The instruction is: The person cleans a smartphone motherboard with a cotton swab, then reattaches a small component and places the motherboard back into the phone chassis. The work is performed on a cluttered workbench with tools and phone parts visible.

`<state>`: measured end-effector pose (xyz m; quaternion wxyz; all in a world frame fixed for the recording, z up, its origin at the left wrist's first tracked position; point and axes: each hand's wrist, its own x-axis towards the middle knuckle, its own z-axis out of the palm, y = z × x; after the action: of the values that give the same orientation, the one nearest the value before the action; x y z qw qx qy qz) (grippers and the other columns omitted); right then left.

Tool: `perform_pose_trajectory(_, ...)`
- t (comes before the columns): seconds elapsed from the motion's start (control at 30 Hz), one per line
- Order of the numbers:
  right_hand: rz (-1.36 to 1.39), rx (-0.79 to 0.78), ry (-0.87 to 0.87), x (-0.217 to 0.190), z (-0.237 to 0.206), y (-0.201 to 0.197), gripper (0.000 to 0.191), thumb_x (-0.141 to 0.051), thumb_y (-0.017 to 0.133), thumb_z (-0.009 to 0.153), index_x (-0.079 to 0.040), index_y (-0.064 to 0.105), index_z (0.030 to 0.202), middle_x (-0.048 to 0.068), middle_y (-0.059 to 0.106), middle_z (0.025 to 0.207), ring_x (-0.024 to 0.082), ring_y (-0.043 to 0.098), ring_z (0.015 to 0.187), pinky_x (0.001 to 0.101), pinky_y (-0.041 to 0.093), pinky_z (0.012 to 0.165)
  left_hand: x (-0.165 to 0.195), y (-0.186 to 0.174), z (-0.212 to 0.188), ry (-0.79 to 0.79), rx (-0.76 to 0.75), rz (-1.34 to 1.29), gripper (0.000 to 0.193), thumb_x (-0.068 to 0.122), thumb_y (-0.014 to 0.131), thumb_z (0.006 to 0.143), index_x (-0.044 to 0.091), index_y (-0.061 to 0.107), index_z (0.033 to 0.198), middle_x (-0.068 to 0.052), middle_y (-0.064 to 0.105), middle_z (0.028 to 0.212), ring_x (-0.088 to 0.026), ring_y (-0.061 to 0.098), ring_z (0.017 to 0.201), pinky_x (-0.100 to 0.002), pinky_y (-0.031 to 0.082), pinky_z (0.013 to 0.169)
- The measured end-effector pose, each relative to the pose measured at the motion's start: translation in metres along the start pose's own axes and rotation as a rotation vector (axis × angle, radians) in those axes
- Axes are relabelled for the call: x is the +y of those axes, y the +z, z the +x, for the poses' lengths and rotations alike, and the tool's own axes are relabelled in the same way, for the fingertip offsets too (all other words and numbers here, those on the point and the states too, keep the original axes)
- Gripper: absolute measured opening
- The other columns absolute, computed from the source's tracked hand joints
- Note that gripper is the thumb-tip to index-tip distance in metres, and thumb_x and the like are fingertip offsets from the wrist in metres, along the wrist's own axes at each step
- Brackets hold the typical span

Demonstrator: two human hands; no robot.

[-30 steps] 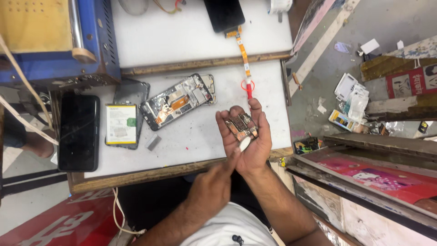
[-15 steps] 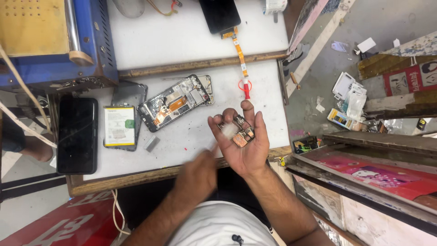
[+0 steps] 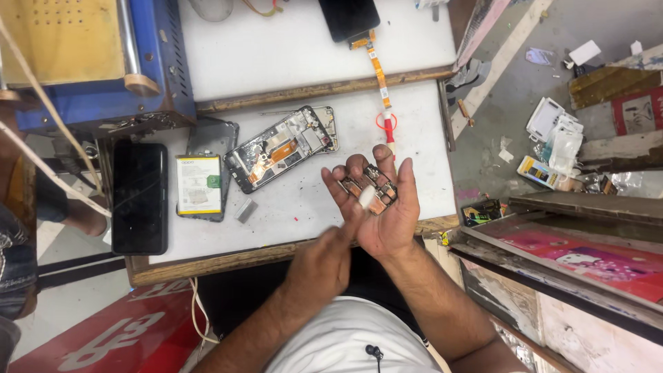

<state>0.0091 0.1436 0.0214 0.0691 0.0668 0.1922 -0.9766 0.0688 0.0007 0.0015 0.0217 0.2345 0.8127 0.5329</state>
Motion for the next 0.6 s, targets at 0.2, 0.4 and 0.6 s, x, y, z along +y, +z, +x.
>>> perform_pose_trajectory(0.2, -0.104, -0.026, 0.047, 0.001, 0.0, -0.004, 0.055, -0.07, 0.028, 0.107, -0.019, 0.049, 0.115, 0.008, 0.054, 0.103, 0.03, 0.06, 0.111, 0.0651, 0.039, 0.122, 0.013, 0.001, 0.011, 0.052, 0.055, -0.026, 0.071, -0.003, 0.059, 0.099, 0.013, 0.033, 0.163, -0.017, 0.065, 0.096, -0.035, 0.069, 0.076, -0.043, 0.059, 0.064)
perform_pose_trajectory(0.4, -0.103, 0.002, 0.061, 0.001, -0.003, -0.005, 0.059, -0.073, 0.028, 0.105, -0.02, 0.05, 0.116, 0.008, 0.053, 0.102, 0.03, 0.06, 0.109, 0.0645, 0.039, 0.124, 0.016, -0.002, 0.011, -0.046, -0.041, 0.106, 0.073, -0.001, 0.062, 0.094, 0.014, 0.036, 0.16, -0.013, 0.06, 0.081, -0.032, 0.062, 0.06, -0.044, 0.055, 0.054)
perform_pose_trajectory(0.6, 0.02, -0.039, 0.047, -0.002, -0.003, -0.005, 0.058, -0.072, 0.029, 0.107, -0.019, 0.052, 0.117, 0.007, 0.053, 0.102, 0.028, 0.059, 0.108, 0.0597, 0.04, 0.124, 0.007, -0.007, 0.005, -0.083, 0.034, 0.162, 0.07, -0.001, 0.062, 0.093, 0.013, 0.041, 0.158, -0.011, 0.058, 0.08, -0.03, 0.06, 0.056, -0.042, 0.054, 0.051)
